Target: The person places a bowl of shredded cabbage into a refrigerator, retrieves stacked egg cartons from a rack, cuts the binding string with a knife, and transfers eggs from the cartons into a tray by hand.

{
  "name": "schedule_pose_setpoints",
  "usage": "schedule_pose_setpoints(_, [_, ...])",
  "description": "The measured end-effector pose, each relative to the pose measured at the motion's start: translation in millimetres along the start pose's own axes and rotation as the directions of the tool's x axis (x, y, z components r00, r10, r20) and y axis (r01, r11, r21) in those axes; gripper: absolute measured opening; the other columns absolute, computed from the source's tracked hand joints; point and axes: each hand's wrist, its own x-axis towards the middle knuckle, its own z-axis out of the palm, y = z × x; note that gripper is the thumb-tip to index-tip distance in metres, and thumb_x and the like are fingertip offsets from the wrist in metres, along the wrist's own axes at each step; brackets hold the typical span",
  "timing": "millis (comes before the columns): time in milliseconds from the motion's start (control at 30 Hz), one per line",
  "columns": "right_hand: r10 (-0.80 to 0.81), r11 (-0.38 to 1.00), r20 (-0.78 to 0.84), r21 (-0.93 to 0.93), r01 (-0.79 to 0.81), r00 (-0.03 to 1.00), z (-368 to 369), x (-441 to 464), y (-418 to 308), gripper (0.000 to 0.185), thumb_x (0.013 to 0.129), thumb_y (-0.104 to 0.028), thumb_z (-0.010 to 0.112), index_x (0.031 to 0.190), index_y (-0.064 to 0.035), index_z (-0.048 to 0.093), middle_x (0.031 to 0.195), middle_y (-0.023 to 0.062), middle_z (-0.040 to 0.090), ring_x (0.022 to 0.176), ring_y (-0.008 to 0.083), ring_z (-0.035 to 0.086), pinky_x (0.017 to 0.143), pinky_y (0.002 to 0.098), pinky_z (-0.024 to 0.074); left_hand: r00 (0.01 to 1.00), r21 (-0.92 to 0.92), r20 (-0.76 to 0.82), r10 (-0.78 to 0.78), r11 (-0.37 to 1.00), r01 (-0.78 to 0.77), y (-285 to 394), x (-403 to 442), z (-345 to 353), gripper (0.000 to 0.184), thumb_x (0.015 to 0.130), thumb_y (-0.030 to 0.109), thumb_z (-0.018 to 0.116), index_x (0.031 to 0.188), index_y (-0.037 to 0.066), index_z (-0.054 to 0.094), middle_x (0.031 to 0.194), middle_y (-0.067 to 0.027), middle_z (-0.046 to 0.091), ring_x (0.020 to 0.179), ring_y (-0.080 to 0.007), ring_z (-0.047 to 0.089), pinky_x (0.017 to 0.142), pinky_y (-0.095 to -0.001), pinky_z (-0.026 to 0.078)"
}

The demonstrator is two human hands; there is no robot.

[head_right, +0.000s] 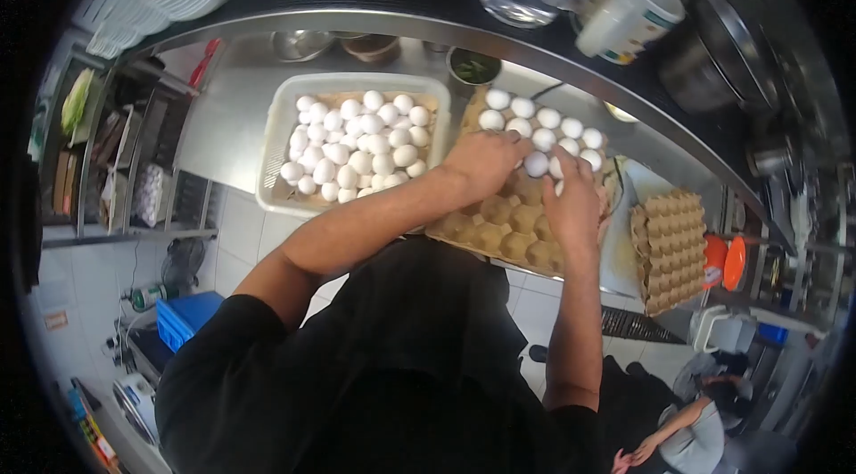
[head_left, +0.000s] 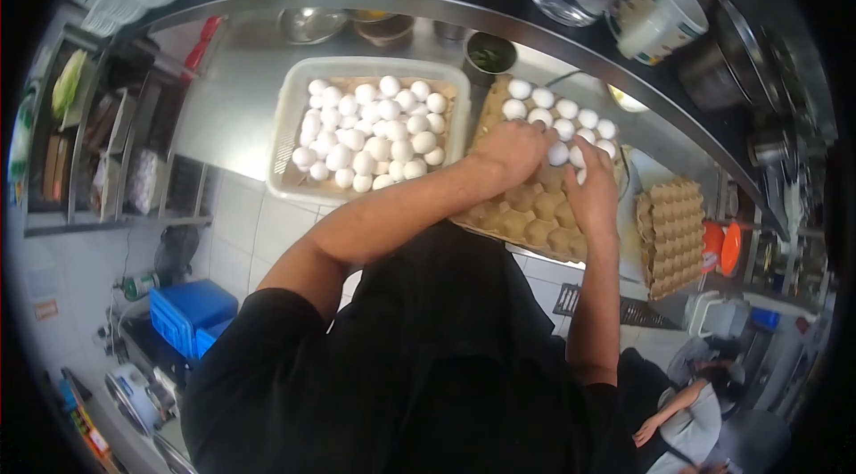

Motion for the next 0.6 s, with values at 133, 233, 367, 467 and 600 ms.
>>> schedule_pose_setpoints(133, [0.032, 0.995, 0.054, -0.092, -0.027, 0.998, 1.0, 9.5, -7.0, 0.055, 0.091, -0.023, 0.08, 0.143, -0.0196, 0.062, 0.137, 0.018, 0.06, 0.121, 0.0397, 0.064, 0.095, 0.0491, 0.0539, 0.996, -0.177, -0.075, -0.046, 0.984, 0.032, -13.7, -8.6, 0.2, 0.037, 0.089, 0.018, 0.073, 0.125, 0.013, 0.066, 0.119, -0.0142, 0.068, 0.105, -0.0384, 0.071, 0.09, -0.0482, 0.058])
schedule_pose_setpoints(233, [0.046, 0.985, 0.07, -0.17, -0.033, 0.997, -2.8, 13.1, -23.7, 0.054, 0.088, -0.023, 0.084, 0.138, -0.0178, 0.064, 0.132, 0.0175, 0.059, 0.115, 0.0408, 0.067, 0.091, 0.0507, 0.0554, 0.988, -0.356, -0.128, -0.09, 0.934, 0.039, -20.0, -29.0, -10.1, 0.038, 0.089, 0.02, 0.074, 0.125, 0.012, 0.07, 0.118, -0.0162, 0.068, 0.103, -0.0387, 0.07, 0.091, -0.0485, 0.057])
schedule_pose_setpoints(367, [0.098, 0.965, 0.133, -0.256, -0.061, 0.986, -3.9, 14.4, -31.1, 0.053, 0.086, -0.024, 0.085, 0.134, -0.0159, 0.065, 0.135, 0.0168, 0.057, 0.114, 0.041, 0.067, 0.09, 0.0508, 0.0562, 0.96, -0.521, -0.214, -0.18, 0.852, 0.044, -53.4, -83.2, -20.9, 0.043, 0.085, 0.022, 0.082, 0.124, 0.007, 0.074, 0.112, -0.0178, 0.073, 0.104, -0.0354, 0.072, 0.093, -0.0417, 0.057])
schedule_pose_setpoints(467, [0.056, 0.97, 0.134, -0.243, -0.022, 0.989, -5.2, 17.5, -27.6, 0.051, 0.085, -0.025, 0.086, 0.131, -0.0165, 0.066, 0.136, 0.0163, 0.056, 0.114, 0.0408, 0.067, 0.09, 0.0507, 0.0558, 0.884, -0.582, -0.106, -0.455, 0.749, 0.316, -90.8, -146.9, -29.1, 0.046, 0.087, 0.022, 0.084, 0.127, 0.004, 0.072, 0.122, -0.0152, 0.074, 0.11, -0.0279, 0.072, 0.095, -0.0383, 0.057])
schedule_pose_setpoints(600, [0.06, 0.992, 0.106, -0.117, -0.047, 0.993, -9.2, 17.6, -23.7, 0.047, 0.083, -0.023, 0.088, 0.125, -0.0132, 0.069, 0.126, 0.017, 0.062, 0.112, 0.04, 0.066, 0.091, 0.0486, 0.0549, 0.737, -0.428, -0.026, -0.675, 0.674, 0.602, -140.1, -231.5, -41.6, 0.042, 0.084, 0.025, 0.084, 0.118, 0.002, 0.074, 0.114, -0.0182, 0.076, 0.104, -0.0319, 0.074, 0.092, -0.042, 0.058])
